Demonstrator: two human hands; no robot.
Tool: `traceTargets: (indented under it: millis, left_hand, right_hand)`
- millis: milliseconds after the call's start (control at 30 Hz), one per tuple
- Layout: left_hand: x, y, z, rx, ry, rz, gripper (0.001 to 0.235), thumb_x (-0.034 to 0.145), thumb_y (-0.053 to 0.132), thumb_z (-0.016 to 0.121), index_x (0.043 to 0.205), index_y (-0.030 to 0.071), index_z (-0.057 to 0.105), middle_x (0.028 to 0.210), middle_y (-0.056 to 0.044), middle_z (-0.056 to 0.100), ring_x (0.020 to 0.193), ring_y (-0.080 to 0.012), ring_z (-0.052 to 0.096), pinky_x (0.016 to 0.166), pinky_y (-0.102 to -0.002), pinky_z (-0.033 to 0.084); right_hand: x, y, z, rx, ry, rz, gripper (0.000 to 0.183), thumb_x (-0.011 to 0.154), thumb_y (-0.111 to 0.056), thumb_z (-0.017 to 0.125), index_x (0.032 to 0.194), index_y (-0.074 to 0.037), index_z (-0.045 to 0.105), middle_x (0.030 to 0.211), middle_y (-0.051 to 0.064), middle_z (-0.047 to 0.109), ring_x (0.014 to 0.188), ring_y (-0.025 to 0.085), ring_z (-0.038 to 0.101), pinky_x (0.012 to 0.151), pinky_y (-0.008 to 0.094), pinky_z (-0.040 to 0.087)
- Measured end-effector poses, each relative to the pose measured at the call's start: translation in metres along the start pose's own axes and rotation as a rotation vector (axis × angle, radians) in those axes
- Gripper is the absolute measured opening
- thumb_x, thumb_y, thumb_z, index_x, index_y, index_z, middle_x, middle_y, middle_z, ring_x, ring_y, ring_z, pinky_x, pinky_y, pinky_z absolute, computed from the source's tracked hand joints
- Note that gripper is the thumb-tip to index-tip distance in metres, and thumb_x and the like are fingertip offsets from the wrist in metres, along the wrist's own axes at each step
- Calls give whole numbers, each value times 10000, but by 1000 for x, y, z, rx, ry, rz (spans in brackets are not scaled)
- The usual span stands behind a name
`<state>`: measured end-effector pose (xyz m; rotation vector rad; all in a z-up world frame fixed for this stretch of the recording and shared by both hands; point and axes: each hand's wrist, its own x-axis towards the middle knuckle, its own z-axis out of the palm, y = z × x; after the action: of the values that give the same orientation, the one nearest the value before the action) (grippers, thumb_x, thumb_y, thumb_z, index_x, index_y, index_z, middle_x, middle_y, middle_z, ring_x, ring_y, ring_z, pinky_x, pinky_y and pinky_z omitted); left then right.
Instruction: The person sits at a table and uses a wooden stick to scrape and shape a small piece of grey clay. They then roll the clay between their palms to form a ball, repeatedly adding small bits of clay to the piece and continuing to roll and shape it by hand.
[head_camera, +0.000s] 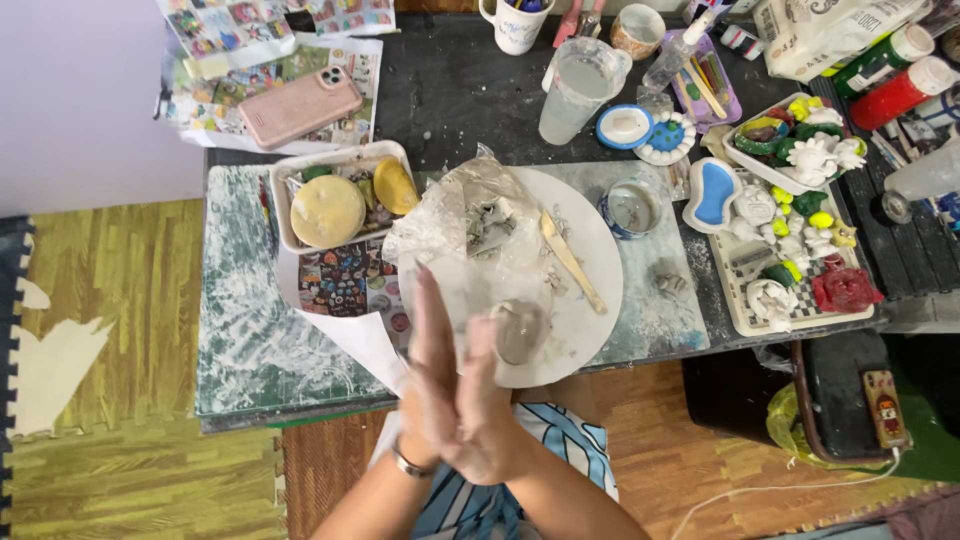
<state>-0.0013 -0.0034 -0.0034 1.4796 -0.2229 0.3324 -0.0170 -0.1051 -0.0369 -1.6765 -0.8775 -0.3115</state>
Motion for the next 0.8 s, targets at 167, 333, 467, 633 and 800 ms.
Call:
traceTargets:
  millis: [167, 333, 467, 633, 800]
  left_hand:
    - [-34, 3, 22, -541, -179, -264, 886, 1068, 643, 143, 1656, -17, 70, 1776, -193, 43, 1657, -318, 64, 1327, -421, 76]
    - [-19, 5, 5, -1077, -137, -541, 922, 1009, 666, 111, 1653, 8, 75, 1763, -151, 63, 1624, -330, 67, 1294, -453, 97]
    - [-1, 3, 0, -779, -64, -403, 903, 1025, 648, 126, 1649, -1, 53, 1762, -143, 34, 1628, -307, 43, 1302, -451, 100]
    - [-7, 4, 6, -621, -236, -324, 945, 1035, 699, 129, 1652, -9, 31, 1776, -180, 29, 1649, -304, 69, 1319, -418, 75]
    - [-22, 8, 10, -839, -319, -403, 1051, 950, 781, 100, 1666, 17, 3, 1783, -140, 1, 1652, -254, 37, 1316, -381, 31]
  right_hand:
    - [17, -10, -26, -82, 150, 35, 804, 1135, -586, 355, 1715, -248, -88, 1773, 176, -186, 1687, 414, -148, 1320, 599, -57]
    - [18, -6, -39, -453, -66, 68, 815, 1046, -630, 304, 1704, -275, -23, 1767, 212, -98, 1634, 474, -84, 1312, 661, -19]
    - [1, -12, -15, -411, -132, 9, 846, 1076, -670, 378, 1706, -324, -67, 1760, 227, -174, 1611, 511, -121, 1302, 735, -16]
    - [-2, -14, -15, -273, -24, -72, 863, 1054, -688, 391, 1712, -366, -65, 1750, 126, -185, 1662, 504, -130, 1295, 724, 2]
    - [12, -1, -32, -379, 78, 131, 899, 1043, -742, 254, 1722, -278, -107, 1746, 204, -165, 1634, 486, -84, 1311, 693, 45]
